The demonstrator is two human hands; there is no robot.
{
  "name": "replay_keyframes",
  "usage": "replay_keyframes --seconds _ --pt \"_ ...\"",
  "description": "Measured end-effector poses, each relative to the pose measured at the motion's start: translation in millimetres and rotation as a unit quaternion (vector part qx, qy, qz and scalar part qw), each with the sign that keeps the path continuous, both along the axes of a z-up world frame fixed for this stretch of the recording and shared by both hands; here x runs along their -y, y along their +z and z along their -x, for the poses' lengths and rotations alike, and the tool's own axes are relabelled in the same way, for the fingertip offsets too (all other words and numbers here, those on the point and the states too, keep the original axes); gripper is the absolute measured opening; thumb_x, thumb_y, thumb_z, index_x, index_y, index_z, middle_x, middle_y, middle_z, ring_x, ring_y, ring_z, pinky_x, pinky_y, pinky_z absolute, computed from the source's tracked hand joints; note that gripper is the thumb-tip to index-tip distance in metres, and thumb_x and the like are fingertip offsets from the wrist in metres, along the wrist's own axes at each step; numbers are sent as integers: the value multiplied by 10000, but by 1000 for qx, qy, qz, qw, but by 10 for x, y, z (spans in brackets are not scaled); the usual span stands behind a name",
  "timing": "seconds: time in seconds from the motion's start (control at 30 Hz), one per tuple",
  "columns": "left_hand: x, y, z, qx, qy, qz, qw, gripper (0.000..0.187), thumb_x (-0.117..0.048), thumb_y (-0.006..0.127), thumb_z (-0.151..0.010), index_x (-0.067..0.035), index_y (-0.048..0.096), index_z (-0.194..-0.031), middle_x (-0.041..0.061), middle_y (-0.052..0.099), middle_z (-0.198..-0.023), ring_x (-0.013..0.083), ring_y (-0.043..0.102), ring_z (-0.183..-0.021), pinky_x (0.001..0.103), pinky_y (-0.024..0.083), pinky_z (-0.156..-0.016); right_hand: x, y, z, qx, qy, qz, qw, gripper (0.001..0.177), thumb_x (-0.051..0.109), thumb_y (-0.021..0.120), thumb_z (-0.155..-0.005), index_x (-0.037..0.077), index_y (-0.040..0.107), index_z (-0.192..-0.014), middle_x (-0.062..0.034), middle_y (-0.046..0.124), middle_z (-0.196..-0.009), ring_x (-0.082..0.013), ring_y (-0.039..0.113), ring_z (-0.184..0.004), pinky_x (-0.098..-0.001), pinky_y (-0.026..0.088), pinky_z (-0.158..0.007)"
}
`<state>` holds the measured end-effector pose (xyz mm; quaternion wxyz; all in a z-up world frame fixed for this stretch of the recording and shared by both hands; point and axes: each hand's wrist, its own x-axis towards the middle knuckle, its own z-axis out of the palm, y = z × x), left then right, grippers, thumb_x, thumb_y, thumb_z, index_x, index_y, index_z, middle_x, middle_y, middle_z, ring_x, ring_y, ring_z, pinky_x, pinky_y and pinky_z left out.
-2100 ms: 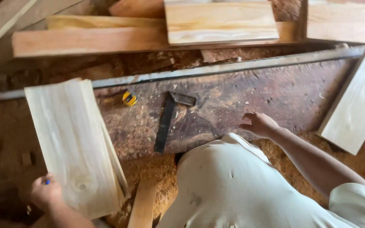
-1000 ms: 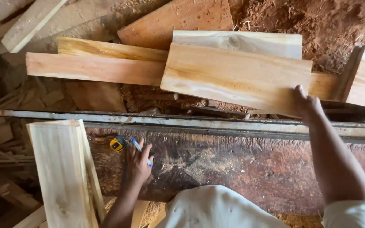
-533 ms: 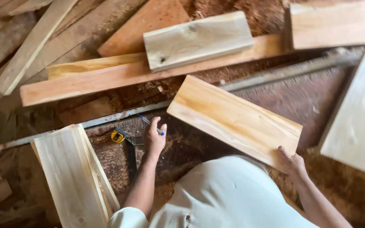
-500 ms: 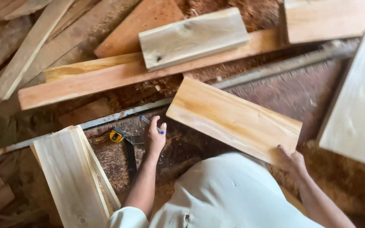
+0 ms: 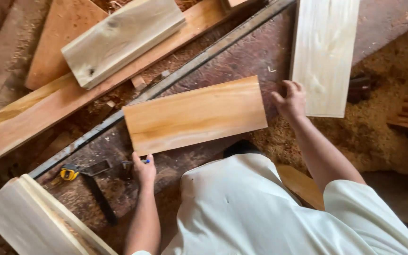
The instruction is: Marking wooden boards with a square and pen for future cuts and organizing them on a workbench.
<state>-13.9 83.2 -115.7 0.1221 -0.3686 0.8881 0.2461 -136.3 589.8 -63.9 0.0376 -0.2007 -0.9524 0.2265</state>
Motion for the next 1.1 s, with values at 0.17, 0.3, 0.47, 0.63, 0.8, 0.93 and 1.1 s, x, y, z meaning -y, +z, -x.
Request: replay_keyframes --seconds 0.17,0.3,0.47,0.63,0.8,0.93,1.1 --pt "-355 -159 8 -78 -4 7 997 510 -326 595 -797 -52 470 -1209 192 571 -1078 346 530 -1014 410 406 -862 -1032 237 36 67 -223 10 973 574 356 770 -739 72 479 -1145 -156 421 -1125 -345 500 -1000 -420 455 -843" --pt "-495 392 301 -8 101 57 993 574 -197 497 -829 -154 258 -1349 223 514 -1169 434 520 -977 509 417 -768 -1879 -58 -40 152 -277 81 945 728 398 726 -760 -14 341 -1220 -176 387 -1213 -293 447 -1095 -348 376 -904" --pt "-473 964 724 97 110 -75 986 705 -269 539 -848 -170 103 -1393 147 244 -1404 363 295 -1244 488 274 -987 -2005 16 25 206 -245 203 925 484 431 632 -820 63 448 -1077 -71 498 -1062 -215 502 -958 -412 438 -705" --pt "-686 861 638 176 77 -9 981 774 -325 601 -829 -165 109 -1404 238 369 -1297 411 390 -1150 497 381 -887 -1666 684 226 372 -225 153 887 593 513 634 -832 -9 516 -1088 -188 522 -1085 -369 525 -905 -446 485 -685" --pt "-856 644 212 107 114 16 987 776 -350 646 -788 -106 203 -1376 196 402 -1288 381 334 -1149 510 391 -817 -1710 922 139 286 -191 287 894 549 477 709 -746 115 468 -1081 -94 559 -1003 -241 578 -798 -305 502 -521" --pt "-880 627 143 102 132 17 986 791 -360 664 -766 -112 220 -1373 159 376 -1330 376 337 -1169 515 393 -827 -1344 1433 192 171 -202 293 919 336 144 716 -664 210 611 -976 33 645 -954 -104 604 -809 -258 514 -723" --pt "-768 361 1 21 84 47 995 690 -300 710 -721 -85 352 -1270 248 551 -1059 422 491 -975 485 440 -743 -1798 1480 69 288 55 -91 952 375 368 679 -732 77 664 -969 -132 655 -796 -246 595 -744 -355 434 -603"
